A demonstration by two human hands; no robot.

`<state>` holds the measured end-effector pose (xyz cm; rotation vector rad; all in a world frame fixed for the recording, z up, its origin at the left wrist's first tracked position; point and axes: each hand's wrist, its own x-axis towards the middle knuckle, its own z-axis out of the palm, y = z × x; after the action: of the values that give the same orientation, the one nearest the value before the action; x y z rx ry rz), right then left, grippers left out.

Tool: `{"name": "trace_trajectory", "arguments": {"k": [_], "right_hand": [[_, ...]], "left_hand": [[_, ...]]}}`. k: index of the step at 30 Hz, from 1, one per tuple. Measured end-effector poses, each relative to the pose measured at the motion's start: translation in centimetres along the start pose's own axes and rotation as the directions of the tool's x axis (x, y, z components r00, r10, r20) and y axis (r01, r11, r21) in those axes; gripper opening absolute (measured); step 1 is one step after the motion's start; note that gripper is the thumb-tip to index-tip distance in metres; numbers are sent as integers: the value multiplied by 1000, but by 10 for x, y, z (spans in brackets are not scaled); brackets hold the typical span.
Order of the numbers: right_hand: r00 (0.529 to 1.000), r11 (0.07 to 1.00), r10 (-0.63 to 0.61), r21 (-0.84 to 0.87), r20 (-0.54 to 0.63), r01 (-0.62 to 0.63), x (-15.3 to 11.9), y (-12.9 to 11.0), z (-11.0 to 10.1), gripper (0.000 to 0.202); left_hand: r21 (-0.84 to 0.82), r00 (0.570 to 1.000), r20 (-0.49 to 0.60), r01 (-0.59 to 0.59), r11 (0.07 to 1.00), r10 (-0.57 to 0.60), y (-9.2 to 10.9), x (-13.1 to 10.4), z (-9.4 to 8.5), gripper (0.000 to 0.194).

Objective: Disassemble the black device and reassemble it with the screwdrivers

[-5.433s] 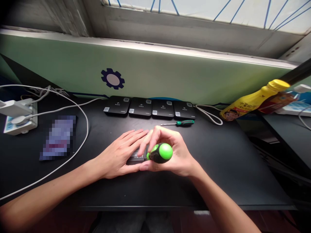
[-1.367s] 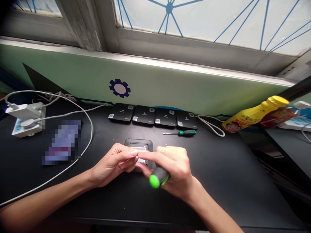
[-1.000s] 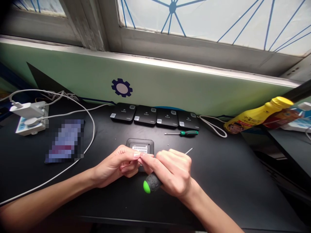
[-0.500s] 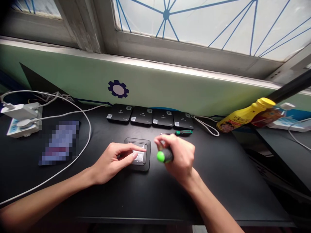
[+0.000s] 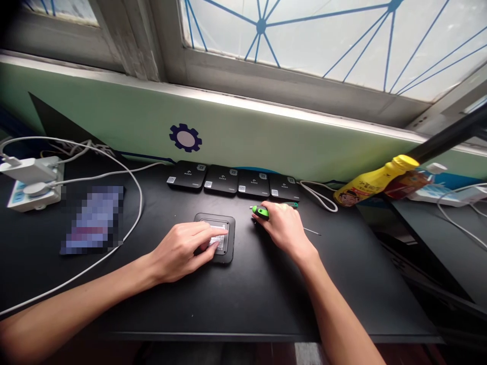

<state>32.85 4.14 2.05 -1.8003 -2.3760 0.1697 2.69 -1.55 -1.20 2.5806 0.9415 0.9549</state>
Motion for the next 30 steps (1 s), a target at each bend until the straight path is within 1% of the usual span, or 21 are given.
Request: {"name": "trace_trajectory", "arguments": {"k": [8,16,20,24,30], "right_hand": [[1000,998,17,57,22,-19,0,-8,1,27],[999,997,31,72,27,-33,-4,-21,0,26],[998,997,51,62,22,-52,-2,-22,0,24],[998,996,61,65,3,-61,0,-21,4,27],[998,995,59,76,-12,-58,-1,-21,5,28]], "left_hand": [[16,1000,13,1,1000,-1,0,-1,1,32],[34,1000,13,-14,999,13,0,0,1,31],[40,1000,2,-27,999,27,-1,0,2,31],[35,1000,-14,-17,999,18,-1,0,2,32],[22,1000,-8,-21,1000,21,0,0,2,33]]}}
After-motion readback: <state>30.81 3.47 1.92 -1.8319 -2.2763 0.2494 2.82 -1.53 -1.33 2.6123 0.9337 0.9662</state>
